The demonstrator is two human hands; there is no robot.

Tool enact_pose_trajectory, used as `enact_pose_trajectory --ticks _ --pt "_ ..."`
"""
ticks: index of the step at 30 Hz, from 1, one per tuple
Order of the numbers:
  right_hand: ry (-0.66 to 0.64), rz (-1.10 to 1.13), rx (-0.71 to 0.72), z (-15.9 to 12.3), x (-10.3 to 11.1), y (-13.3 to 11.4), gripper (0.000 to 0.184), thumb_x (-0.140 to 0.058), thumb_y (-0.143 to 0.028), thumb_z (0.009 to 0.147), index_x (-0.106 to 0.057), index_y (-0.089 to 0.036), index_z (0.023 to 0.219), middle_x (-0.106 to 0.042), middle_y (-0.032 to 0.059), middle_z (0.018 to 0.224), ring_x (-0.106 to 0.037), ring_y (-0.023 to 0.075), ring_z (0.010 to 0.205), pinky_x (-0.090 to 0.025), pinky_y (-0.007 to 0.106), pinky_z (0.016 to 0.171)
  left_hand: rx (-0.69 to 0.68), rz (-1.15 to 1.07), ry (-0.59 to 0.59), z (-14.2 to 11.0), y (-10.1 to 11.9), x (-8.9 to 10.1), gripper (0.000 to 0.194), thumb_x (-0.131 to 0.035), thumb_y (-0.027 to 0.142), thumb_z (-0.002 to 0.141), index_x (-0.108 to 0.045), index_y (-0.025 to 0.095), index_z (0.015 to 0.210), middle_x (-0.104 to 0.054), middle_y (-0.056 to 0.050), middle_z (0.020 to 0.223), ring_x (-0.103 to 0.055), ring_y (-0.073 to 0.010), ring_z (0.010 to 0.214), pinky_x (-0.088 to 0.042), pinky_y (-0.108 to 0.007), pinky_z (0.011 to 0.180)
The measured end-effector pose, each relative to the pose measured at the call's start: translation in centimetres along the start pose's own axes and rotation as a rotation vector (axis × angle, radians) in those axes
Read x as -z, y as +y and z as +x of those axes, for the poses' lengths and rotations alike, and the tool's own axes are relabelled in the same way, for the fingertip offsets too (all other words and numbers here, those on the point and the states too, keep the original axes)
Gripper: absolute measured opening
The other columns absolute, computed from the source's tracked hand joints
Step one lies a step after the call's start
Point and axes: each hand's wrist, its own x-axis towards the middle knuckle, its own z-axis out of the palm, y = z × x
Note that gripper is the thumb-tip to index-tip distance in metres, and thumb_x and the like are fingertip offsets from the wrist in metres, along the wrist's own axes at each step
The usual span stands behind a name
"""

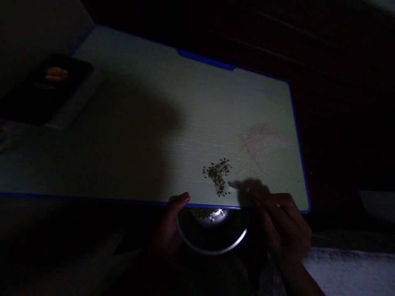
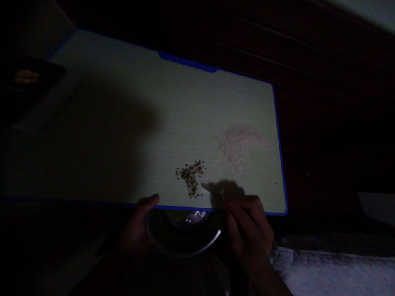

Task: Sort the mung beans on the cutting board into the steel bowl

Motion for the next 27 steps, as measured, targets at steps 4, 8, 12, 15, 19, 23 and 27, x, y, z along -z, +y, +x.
enact_pose_trajectory --ticks 4,8,12,15,19,23,27 --pt "0.033 -0.032 -0.011 0.9 -0.1 1.0 0.036 -0.067 -0.006 0.090 -0.070 -0.025 0.120 -0.068 0.0034 0.102 -0.065 0.0165 0.090 -0.054 0.031 0.073 -0.134 0.154 0.057 -0.7 -0.1 0.2 0.044 -0.091 0.024 0.057 -0.080 0.033 0.100 -0.074 -0.001 0.116 -0.058 -0.0348 0.127 -0.035 -0.042 0.118" --pt "0.102 -0.089 -0.039 1.9 0.0 1.8 0.028 -0.066 -0.010 0.092 -0.072 -0.025 0.115 -0.068 0.0037 0.100 -0.066 0.0163 0.088 -0.054 0.031 0.072 -0.031 0.070 0.104 -1.0 1.6 -1.4 0.037 -0.089 0.023 0.058 -0.079 0.031 0.093 -0.077 -0.001 0.108 -0.062 -0.0338 0.124 -0.042 -0.040 0.112" --pt "0.119 -0.013 -0.025 2.1 -0.2 1.1 0.029 -0.067 -0.007 0.090 -0.073 -0.023 0.113 -0.069 0.0034 0.097 -0.066 0.0155 0.085 -0.055 0.030 0.069 0.393 -0.139 0.083 -0.4 4.1 -4.0 0.016 -0.075 0.043 0.079 -0.077 0.027 0.079 -0.077 -0.002 0.074 -0.073 -0.0331 0.107 -0.052 -0.045 0.102" --pt "0.040 0.061 -0.013 1.6 -0.7 -0.1 0.034 -0.066 -0.005 0.089 -0.071 -0.022 0.119 -0.068 0.0043 0.097 -0.065 0.0159 0.086 -0.055 0.029 0.067 0.487 -0.190 0.047 -0.2 5.2 -5.0 0.021 -0.069 0.045 0.083 -0.077 0.026 0.079 -0.077 -0.003 0.072 -0.074 -0.0337 0.106 -0.053 -0.047 0.100" --pt "0.027 0.097 -0.022 1.4 -1.5 -1.1 0.036 -0.065 -0.003 0.089 -0.069 -0.021 0.120 -0.067 0.0037 0.095 -0.064 0.0151 0.085 -0.055 0.028 0.066 0.511 -0.209 0.039 -0.2 5.5 -4.7 0.018 -0.069 0.043 0.083 -0.077 0.027 0.081 -0.079 -0.004 0.076 -0.072 -0.0339 0.111 -0.053 -0.047 0.102" --pt "0.060 0.053 -0.072 1.9 -2.1 -1.3 0.029 -0.064 -0.007 0.091 -0.071 -0.021 0.116 -0.067 0.0037 0.094 -0.064 0.0148 0.084 -0.056 0.028 0.067 0.454 -0.113 0.070 0.1 5.0 -3.9 0.018 -0.074 0.042 0.080 -0.076 0.026 0.072 -0.079 -0.004 0.074 -0.071 -0.0331 0.115 -0.051 -0.044 0.106" --pt "0.092 -0.035 -0.124 2.8 -2.3 -1.3 0.021 -0.063 -0.013 0.094 -0.072 -0.021 0.112 -0.067 0.0025 0.091 -0.064 0.0135 0.081 -0.055 0.026 0.067 0.492 -0.218 0.100 0.2 4.3 -3.7 0.014 -0.079 0.038 0.076 -0.076 0.025 0.077 -0.080 -0.003 0.077 -0.073 -0.0324 0.112 -0.050 -0.044 0.108"
